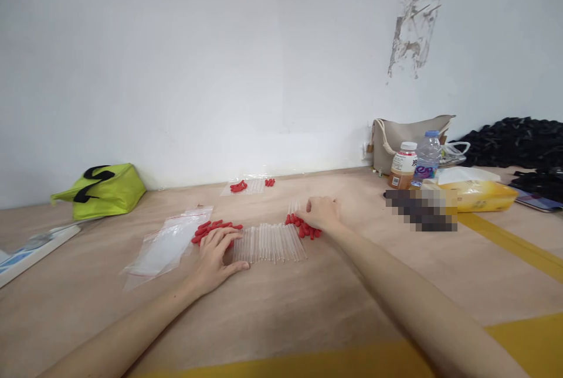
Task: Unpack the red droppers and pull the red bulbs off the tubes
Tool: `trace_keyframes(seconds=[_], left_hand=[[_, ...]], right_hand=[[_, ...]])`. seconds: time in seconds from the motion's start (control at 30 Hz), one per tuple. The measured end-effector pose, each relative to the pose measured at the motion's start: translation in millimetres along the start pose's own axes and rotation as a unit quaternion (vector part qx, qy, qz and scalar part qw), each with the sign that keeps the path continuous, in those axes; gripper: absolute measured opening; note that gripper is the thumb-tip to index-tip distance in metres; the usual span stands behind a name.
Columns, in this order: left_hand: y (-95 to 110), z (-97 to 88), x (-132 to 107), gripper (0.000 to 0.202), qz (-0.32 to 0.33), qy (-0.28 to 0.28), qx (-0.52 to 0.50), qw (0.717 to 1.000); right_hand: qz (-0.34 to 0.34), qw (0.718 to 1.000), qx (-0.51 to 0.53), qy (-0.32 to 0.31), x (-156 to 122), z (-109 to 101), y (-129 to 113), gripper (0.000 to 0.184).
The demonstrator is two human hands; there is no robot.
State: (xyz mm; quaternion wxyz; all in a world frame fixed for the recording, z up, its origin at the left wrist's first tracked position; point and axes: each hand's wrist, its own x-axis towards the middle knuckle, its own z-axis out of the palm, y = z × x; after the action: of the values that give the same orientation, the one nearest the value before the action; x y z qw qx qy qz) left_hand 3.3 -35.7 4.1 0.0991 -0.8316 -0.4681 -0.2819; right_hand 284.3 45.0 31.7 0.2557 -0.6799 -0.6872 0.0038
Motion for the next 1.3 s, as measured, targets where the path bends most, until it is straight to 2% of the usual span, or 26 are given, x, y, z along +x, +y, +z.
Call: trace_keyframes(seconds=[0.13,0.3,0.37,0.5,0.6,0.7,0.77,0.8,0.87,0.93,1.0,1.13,1.3], left_hand=[[-8,-4.6,0,0.051,-0.011,-0.008,0.015,1.000],[-16,-7.0,-1,0.055,-0.002,-0.015,0.024,1.000],[-17,-6.6,-2,0.051,-0.003,-0.009,0.024,1.000],[-17,-5.1,-3,0.034,-0.014,0.011,0.014,1.000],[-17,-4.1,-3,0.026,-0.021,0.028,0.006,0.999],[-16,-2.4,-2,0.026,-0.021,0.045,-0.005,0.999],[-14,-1.4,-1,0.030,-0.020,0.068,-0.012,0.997],[-12,-1.4,-1,0.033,-0.019,0.086,-0.015,0.996],[-6,-2.4,-1,0.040,-0.013,0.119,-0.017,0.993],[3,-4.7,-2,0.042,0.005,0.124,-0.014,0.992],[12,-6.6,-4,0.036,0.040,0.103,-0.006,0.994],[27,-4.0,-5,0.020,0.115,0.059,0.007,0.992],[33,0.9,-4,0.018,0.136,0.028,0.026,0.990]], right_hand=[[0.022,0.997,-0.020,-0.070,6,4,-13,0.035],[0.040,0.973,0.053,-0.222,4,5,-22,0.036],[0.055,0.965,0.063,-0.247,5,4,-25,0.032],[0.071,0.985,-0.001,-0.156,13,-4,-28,0.024],[0.054,0.993,-0.013,-0.103,15,-17,-27,0.023],[0.000,0.997,0.007,-0.080,3,-31,-25,0.025],[-0.078,0.995,0.036,-0.053,-14,-33,-21,0.025],[-0.150,0.987,0.056,-0.019,-24,-31,-20,0.025],[-0.292,0.952,0.061,0.069,-46,-21,-16,0.023],[-0.381,0.914,0.048,0.130,-66,-8,-15,0.019],[-0.414,0.894,0.042,0.169,-82,5,-16,0.011],[-0.458,0.864,0.039,0.204,-99,18,-26,0.015],[-0.447,0.866,0.048,0.218,-101,17,-34,0.014]])
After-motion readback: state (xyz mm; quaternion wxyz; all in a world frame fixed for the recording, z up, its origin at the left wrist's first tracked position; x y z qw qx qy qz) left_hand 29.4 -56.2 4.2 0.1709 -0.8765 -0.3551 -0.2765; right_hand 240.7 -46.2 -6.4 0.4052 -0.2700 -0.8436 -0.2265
